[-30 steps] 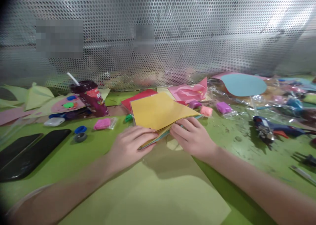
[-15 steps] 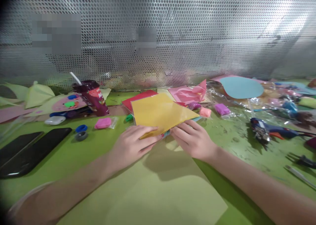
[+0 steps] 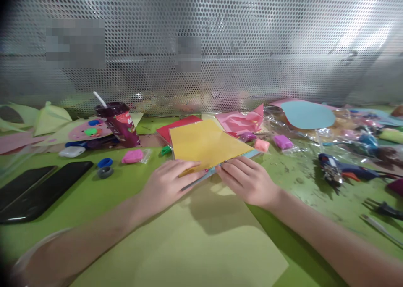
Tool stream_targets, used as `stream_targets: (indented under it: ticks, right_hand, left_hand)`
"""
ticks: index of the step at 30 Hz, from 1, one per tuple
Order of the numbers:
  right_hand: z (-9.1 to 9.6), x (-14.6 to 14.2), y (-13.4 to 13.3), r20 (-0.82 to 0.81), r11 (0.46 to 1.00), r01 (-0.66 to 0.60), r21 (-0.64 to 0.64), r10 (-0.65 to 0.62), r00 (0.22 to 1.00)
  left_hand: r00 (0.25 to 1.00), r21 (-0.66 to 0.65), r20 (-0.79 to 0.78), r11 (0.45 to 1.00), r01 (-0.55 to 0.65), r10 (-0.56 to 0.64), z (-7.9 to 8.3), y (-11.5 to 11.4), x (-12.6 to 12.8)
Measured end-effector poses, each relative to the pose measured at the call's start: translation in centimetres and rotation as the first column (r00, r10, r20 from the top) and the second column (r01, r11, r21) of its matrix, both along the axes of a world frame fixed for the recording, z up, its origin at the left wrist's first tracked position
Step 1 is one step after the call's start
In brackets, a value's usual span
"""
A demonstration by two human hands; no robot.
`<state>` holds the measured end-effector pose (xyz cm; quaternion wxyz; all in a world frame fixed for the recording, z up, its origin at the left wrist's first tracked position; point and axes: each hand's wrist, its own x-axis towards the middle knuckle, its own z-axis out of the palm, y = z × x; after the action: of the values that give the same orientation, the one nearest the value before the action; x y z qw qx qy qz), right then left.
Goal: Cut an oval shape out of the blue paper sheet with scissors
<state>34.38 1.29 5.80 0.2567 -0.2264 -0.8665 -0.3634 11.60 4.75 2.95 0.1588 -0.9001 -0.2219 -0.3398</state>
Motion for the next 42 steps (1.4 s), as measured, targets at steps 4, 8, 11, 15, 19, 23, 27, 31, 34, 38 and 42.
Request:
stream_targets:
  ticks: [4, 8, 11, 15, 19, 23, 27, 31, 34, 38, 42]
  right_hand:
    - [0.1, -0.2, 0.1, 0.025, 1.0, 0.012, -0.029, -0.011, 1.0]
    - [-0.2, -0.6, 0.4, 0.011, 0.998, 0.039, -0.053, -0.038, 0.999]
    - [-0.6, -0.8, 0.6, 0.003, 0.996, 0.031, -0.082, -0.03, 1.0]
    - [-0.8, -0.7, 0.6, 0.003, 0.997, 0.014, -0.071, -0.014, 1.0]
    - [-0.6, -0.7, 0.5, 0.01, 0.999, -0.016, -0.048, 0.017, 1.0]
    - [-0.5, -0.8, 0.2, 0.022, 0.999, -0.026, -0.033, 0.026, 0.999]
    - [-0.6, -0.7, 0.0, 0.031, 0.999, -0.025, -0.031, 0.026, 0.999]
    - [-0.6, -0.7, -0.1, 0.05, 1.0, -0.011, -0.026, 0.013, 0.999]
    - [-0.4, -0.8, -0.3, 0.054, 1.0, -0.021, -0.017, 0.022, 0.998]
    - [-0.2, -1.0, -0.6, 0.069, 1.0, -0.031, 0.002, 0.031, 0.997]
    - [-0.3, -0.9, -1.0, 0.065, 1.0, -0.003, -0.008, 0.004, 0.998]
  left_hand:
    - [1.0, -0.007, 0.011, 1.0, 0.007, -0.006, 0.0, -0.1, 0.0]
    - [1.0, -0.014, 0.015, 1.0, 0.02, -0.02, 0.0, -0.1, 0.2]
    - [0.999, -0.06, 0.009, 0.998, 0.032, -0.032, -0.1, 0.1, 0.3]
    - [0.999, -0.117, 0.024, 0.992, 0.037, -0.034, -0.4, 0.4, 0.2]
    - [0.998, -0.161, 0.059, 0.986, 0.041, -0.032, -0.5, 0.4, 0.1]
    - [0.998, -0.233, 0.069, 0.972, 0.026, -0.01, -0.6, 0.3, 0.1]
    - [0.997, -0.257, 0.073, 0.966, 0.025, -0.007, -0.6, 0.2, 0.1]
    - [0.998, -0.251, 0.07, 0.968, 0.024, -0.006, -0.3, -0.1, 0.1]
    - [0.998, -0.215, 0.055, 0.976, 0.034, -0.022, -0.1, -0.2, 0.1]
    - [0.997, -0.144, 0.019, 0.987, 0.075, -0.073, 0.0, -0.2, 0.0]
    - [0.99, -0.09, -0.018, 0.987, 0.136, -0.138, 0.2, -0.3, 0.0]
